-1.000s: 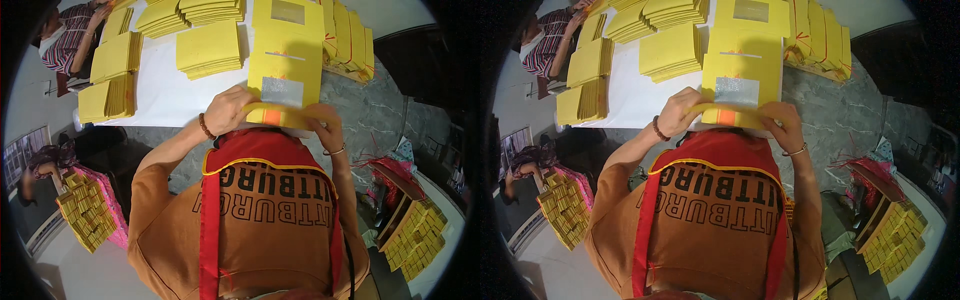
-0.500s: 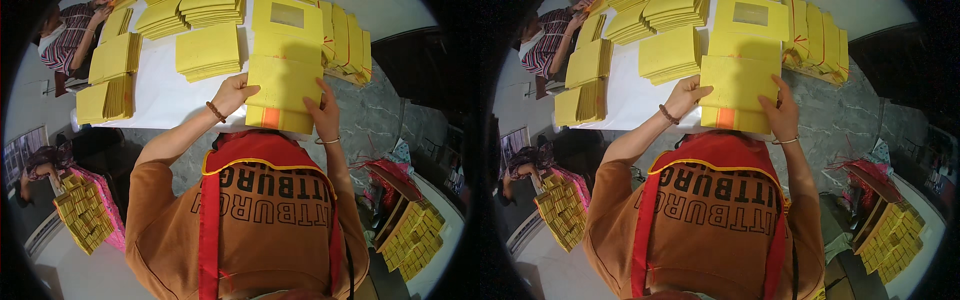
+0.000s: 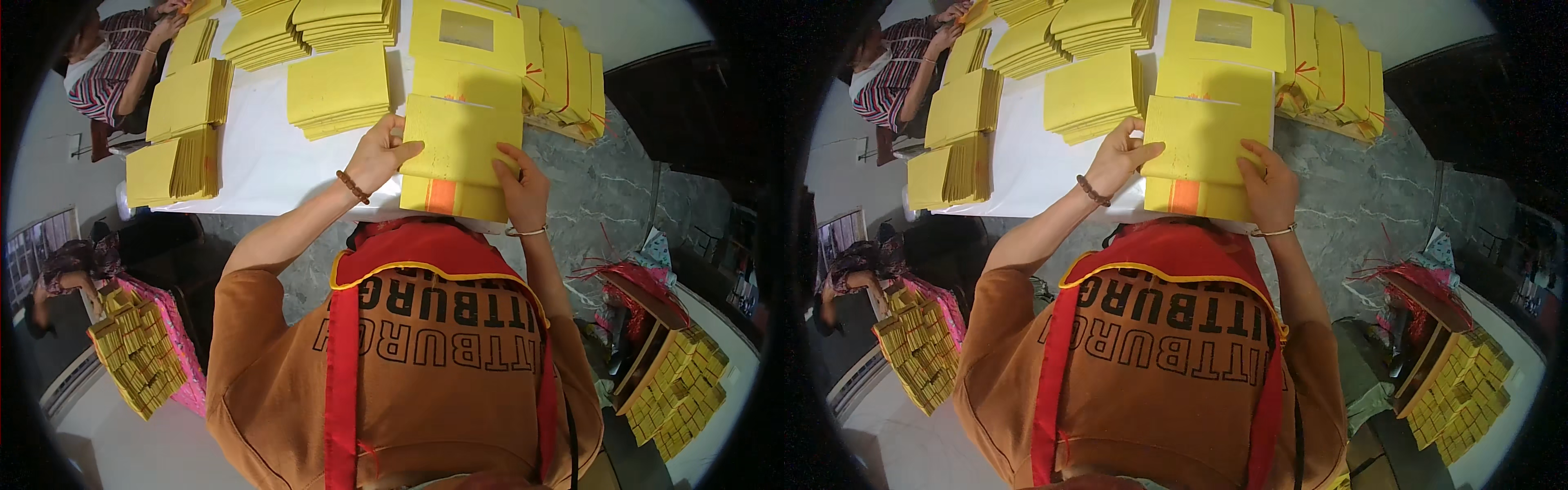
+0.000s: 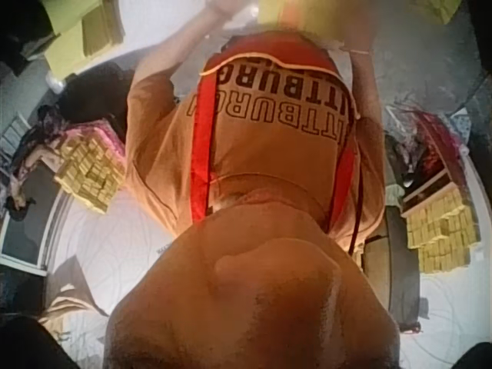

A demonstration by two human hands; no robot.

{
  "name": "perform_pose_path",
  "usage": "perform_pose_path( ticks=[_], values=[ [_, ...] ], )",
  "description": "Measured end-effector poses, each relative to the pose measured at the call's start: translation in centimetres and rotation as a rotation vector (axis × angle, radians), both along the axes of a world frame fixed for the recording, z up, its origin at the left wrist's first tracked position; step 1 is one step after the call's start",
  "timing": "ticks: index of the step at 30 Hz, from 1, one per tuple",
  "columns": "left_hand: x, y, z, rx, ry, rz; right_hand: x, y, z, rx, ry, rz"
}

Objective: Sorting and stacking bundles of yellow paper sheets with silver foil inserts.

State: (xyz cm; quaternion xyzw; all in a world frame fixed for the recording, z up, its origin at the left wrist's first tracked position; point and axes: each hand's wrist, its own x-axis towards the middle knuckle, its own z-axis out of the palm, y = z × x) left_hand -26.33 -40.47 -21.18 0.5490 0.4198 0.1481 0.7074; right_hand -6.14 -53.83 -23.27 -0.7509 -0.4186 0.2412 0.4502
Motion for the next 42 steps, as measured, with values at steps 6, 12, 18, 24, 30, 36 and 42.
perform_pose_path(
  ticks=[6, 12, 18, 24, 30, 36, 42],
  values=[
    [0.2, -1.8, 3.3, 1.467, 0.239, -0.26, 0.0, 0.2, 0.3, 0.009, -0.054, 0.007],
    [1.2, -3.6, 0.6, 1.393, 0.201, -0.65, -0.2, 0.3, 0.5, 0.005, 0.007, 0.022],
    [1.1, -3.4, -0.4, 1.376, 0.221, -0.704, -1.2, -0.4, 1.7, -0.11, -0.318, 0.024],
    [1.1, -3.6, -0.3, 1.35, 0.208, -0.706, -2.7, -2.9, 1.0, -0.073, -0.854, 0.39],
    [1.4, -2.8, -0.3, 1.419, 0.204, -0.698, -1.7, -3.1, -0.2, -0.081, -0.57, 0.44],
    [3.5, -3.7, 0.8, 1.594, 0.308, -0.683, 1.4, -3.1, 1.2, 0.033, 0.437, 0.305],
    [3.7, -2.4, 0.5, 1.782, 0.235, -0.492, 0.7, -2.2, 2.7, 0.165, 0.39, 0.104]
  ],
)
